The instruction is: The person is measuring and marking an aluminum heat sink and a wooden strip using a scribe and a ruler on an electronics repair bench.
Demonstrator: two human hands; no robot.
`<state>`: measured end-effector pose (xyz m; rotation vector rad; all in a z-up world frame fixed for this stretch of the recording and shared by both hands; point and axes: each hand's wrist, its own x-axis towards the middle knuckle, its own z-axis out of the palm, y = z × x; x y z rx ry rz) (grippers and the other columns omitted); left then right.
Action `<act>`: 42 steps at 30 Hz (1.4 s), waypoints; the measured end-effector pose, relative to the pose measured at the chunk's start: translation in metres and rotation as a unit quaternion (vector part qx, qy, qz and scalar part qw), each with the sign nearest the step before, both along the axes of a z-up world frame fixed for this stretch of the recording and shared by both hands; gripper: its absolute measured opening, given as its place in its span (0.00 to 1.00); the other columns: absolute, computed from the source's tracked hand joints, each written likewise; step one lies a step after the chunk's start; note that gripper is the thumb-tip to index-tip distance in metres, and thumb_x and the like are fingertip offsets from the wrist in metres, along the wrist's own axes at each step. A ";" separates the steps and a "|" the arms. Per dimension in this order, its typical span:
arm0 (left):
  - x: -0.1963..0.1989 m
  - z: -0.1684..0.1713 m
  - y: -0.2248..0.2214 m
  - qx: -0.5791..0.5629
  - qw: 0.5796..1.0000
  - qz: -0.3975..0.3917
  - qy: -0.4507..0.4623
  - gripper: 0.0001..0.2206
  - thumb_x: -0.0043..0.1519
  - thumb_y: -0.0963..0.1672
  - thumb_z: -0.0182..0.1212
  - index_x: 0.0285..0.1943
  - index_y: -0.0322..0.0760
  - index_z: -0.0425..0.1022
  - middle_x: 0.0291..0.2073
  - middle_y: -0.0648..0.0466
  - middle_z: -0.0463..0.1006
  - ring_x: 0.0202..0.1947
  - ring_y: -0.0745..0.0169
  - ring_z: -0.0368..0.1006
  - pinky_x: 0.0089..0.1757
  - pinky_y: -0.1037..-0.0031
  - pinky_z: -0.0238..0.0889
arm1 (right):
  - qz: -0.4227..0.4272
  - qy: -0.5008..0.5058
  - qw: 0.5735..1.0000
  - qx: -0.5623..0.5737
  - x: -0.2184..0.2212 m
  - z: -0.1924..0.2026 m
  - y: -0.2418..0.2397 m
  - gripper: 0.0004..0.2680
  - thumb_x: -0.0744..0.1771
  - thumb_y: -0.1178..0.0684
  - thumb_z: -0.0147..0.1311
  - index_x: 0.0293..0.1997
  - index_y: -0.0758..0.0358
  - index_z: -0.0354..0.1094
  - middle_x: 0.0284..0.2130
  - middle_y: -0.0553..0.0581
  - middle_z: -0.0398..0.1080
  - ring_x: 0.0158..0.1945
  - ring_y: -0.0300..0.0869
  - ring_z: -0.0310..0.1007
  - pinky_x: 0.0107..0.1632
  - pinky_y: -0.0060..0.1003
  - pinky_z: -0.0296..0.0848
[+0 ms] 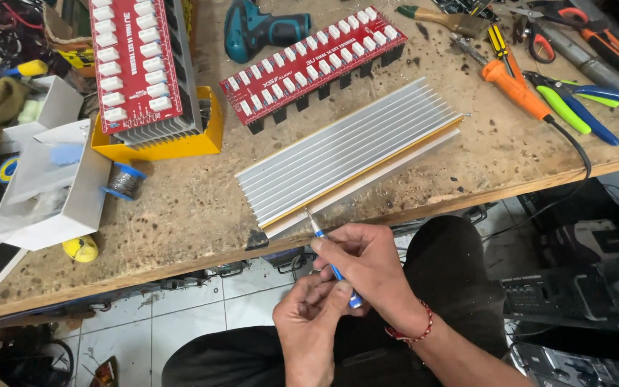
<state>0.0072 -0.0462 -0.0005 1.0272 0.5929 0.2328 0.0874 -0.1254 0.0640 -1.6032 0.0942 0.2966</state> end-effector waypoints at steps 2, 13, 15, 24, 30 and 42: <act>0.002 0.004 0.002 -0.064 0.996 -0.007 -0.065 0.12 0.53 0.36 0.71 0.43 0.14 0.78 0.24 0.34 0.82 0.17 0.43 0.76 0.25 0.58 0.75 | -0.013 0.105 0.991 0.076 -0.001 0.012 -0.001 0.09 0.66 0.55 0.61 0.29 0.73 0.77 0.25 0.66 0.81 0.24 0.46 0.78 0.17 0.36 0.69; 0.001 -0.001 0.012 -0.043 0.998 -0.033 -0.017 0.09 0.57 0.36 0.67 0.45 0.20 0.76 0.28 0.38 0.84 0.26 0.51 0.81 0.31 0.65 0.77 | 0.137 0.112 0.921 0.348 0.006 -0.039 -0.005 0.10 0.68 0.55 0.54 0.37 0.77 0.71 0.23 0.65 0.74 0.19 0.41 0.67 0.22 0.31 0.64; 0.001 0.011 0.019 0.076 0.996 -0.048 -0.015 0.08 0.57 0.38 0.70 0.40 0.25 0.76 0.26 0.43 0.86 0.28 0.59 0.82 0.34 0.66 0.82 | 0.126 0.097 0.919 0.361 0.002 -0.039 -0.002 0.08 0.67 0.56 0.56 0.34 0.74 0.72 0.19 0.60 0.71 0.30 0.47 0.77 0.35 0.36 0.74; 0.099 0.076 0.124 0.595 0.705 -0.192 -0.335 0.23 0.70 0.55 0.49 0.72 0.49 0.66 0.75 0.39 0.61 0.77 0.37 0.56 0.69 0.29 0.50 | 0.021 0.241 0.813 0.530 -0.004 -0.050 0.020 0.09 0.70 0.54 0.50 0.46 0.73 0.69 0.22 0.50 0.63 0.11 0.26 0.47 0.10 0.21 0.46; 0.128 0.052 0.130 0.640 0.713 -0.210 -0.192 0.24 0.69 0.49 0.44 0.71 0.33 0.67 0.70 0.36 0.63 0.70 0.39 0.56 0.63 0.40 0.51 | -0.053 0.280 0.798 0.532 -0.007 -0.031 0.022 0.11 0.68 0.57 0.46 0.46 0.79 0.70 0.18 0.50 0.62 0.08 0.28 0.44 0.09 0.24 0.45; 0.114 0.039 0.112 0.652 0.716 -0.174 -0.178 0.23 0.67 0.45 0.48 0.71 0.30 0.67 0.65 0.36 0.61 0.68 0.40 0.54 0.63 0.43 0.55 | 0.028 -0.385 0.790 -0.477 -0.018 -0.031 0.004 0.09 0.68 0.56 0.51 0.47 0.74 0.71 0.19 0.55 0.69 0.11 0.46 0.66 0.11 0.40 0.60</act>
